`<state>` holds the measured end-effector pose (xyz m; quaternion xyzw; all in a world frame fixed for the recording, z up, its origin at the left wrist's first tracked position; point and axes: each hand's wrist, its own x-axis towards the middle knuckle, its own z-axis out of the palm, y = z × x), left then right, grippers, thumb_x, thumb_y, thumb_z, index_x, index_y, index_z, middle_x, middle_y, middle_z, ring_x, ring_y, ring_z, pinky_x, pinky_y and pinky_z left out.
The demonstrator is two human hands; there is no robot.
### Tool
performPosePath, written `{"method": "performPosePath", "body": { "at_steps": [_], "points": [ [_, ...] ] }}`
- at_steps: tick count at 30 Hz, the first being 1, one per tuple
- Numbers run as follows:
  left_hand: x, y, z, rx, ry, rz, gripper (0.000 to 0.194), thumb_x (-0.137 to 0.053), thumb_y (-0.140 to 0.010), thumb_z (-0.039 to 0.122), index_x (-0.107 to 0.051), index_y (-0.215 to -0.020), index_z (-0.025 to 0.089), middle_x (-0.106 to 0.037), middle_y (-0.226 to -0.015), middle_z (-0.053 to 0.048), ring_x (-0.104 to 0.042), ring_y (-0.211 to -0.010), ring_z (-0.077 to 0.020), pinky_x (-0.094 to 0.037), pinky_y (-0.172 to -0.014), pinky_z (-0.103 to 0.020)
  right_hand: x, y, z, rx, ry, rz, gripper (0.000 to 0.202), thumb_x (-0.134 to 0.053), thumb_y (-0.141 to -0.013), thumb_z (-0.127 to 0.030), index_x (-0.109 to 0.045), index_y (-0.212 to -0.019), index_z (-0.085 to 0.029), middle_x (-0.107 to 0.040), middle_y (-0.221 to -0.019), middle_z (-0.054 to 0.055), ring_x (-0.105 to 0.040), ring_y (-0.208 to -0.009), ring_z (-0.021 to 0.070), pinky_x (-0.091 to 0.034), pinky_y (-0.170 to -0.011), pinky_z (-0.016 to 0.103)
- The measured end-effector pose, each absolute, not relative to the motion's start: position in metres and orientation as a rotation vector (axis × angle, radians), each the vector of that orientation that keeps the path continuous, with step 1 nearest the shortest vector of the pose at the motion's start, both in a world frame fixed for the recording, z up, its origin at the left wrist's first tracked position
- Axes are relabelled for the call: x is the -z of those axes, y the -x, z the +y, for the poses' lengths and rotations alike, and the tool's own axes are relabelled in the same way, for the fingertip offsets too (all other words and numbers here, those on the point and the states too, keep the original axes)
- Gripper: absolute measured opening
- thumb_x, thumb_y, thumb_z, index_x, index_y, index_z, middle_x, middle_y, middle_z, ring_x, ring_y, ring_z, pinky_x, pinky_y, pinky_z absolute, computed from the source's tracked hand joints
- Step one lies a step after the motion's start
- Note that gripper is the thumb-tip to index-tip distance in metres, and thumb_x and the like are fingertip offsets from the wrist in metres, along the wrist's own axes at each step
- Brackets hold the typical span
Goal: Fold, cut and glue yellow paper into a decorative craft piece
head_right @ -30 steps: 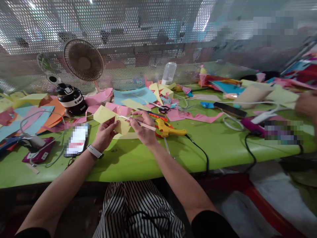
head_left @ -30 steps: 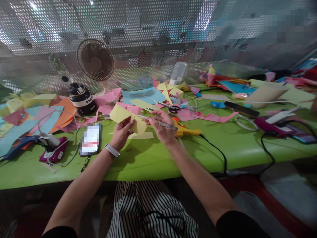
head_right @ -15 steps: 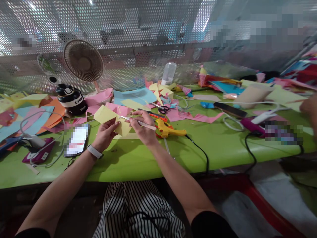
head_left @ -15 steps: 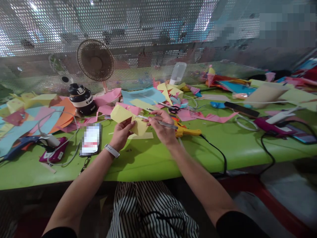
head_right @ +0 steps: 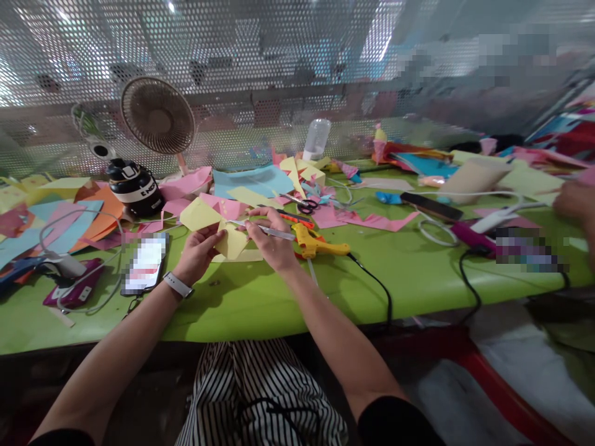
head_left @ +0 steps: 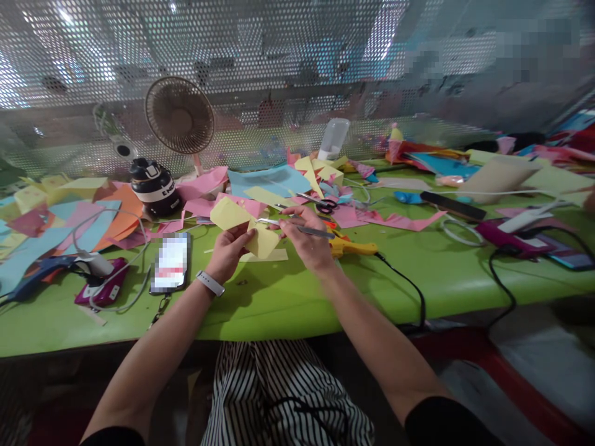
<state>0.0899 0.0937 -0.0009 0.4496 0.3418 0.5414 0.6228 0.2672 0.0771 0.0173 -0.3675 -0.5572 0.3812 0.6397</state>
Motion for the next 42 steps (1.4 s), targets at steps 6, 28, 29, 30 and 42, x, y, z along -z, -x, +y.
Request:
{"method": "performPosePath", "body": {
  "at_steps": [6, 28, 29, 30, 42],
  "points": [
    [0.003, -0.089, 0.095, -1.244, -1.041, 0.778, 0.047, -0.090, -0.065, 0.036, -0.075, -0.104, 0.014, -0.078, -0.105, -0.011, -0.072, -0.083, -0.0194, -0.059, -0.067, -0.027, -0.019, -0.267, 0.077, -0.891, 0.827, -1.274, 0.049, -0.076, -0.074, -0.061, -0.054, -0.096, -0.024, -0.072, -0.066, -0.001, -0.074, -0.068, 0.0211, -0.057, -0.062, 0.031],
    [0.002, -0.091, 0.094, -1.262, -1.051, 0.805, 0.048, -0.092, -0.063, 0.040, -0.077, -0.102, 0.016, -0.077, -0.107, -0.010, -0.069, -0.078, -0.0157, -0.055, -0.058, -0.022, -0.012, -0.263, 0.078, -0.857, 0.827, -1.251, 0.047, -0.074, -0.077, -0.061, -0.058, -0.099, -0.022, -0.074, -0.068, 0.001, -0.073, -0.067, 0.0193, -0.058, -0.064, 0.031],
    [0.002, -0.091, 0.094, -1.262, -1.047, 0.805, 0.048, -0.092, -0.063, 0.039, -0.077, -0.102, 0.016, -0.077, -0.108, -0.010, -0.069, -0.079, -0.0165, -0.056, -0.059, -0.023, -0.012, -0.263, 0.078, -0.854, 0.828, -1.252, 0.047, -0.074, -0.078, -0.060, -0.058, -0.099, -0.022, -0.074, -0.069, 0.001, -0.073, -0.067, 0.0193, -0.058, -0.063, 0.031],
    [0.003, -0.091, 0.094, -1.264, -1.043, 0.803, 0.047, -0.092, -0.063, 0.038, -0.077, -0.103, 0.016, -0.077, -0.108, -0.010, -0.070, -0.081, -0.0175, -0.057, -0.061, -0.024, -0.011, -0.263, 0.078, -0.851, 0.828, -1.253, 0.046, -0.073, -0.078, -0.060, -0.058, -0.099, -0.022, -0.074, -0.070, 0.001, -0.073, -0.067, 0.0192, -0.058, -0.063, 0.031],
    [0.003, -0.091, 0.093, -1.275, -1.022, 0.805, 0.036, -0.089, -0.068, 0.033, -0.078, -0.099, 0.017, -0.077, -0.105, -0.004, -0.067, -0.088, -0.0193, -0.056, -0.062, -0.026, -0.010, -0.263, 0.074, -0.872, 0.812, -1.285, 0.031, -0.071, -0.086, -0.047, -0.060, -0.102, -0.023, -0.078, -0.079, 0.004, -0.072, -0.070, 0.0159, -0.054, -0.064, 0.026]
  ]
}}
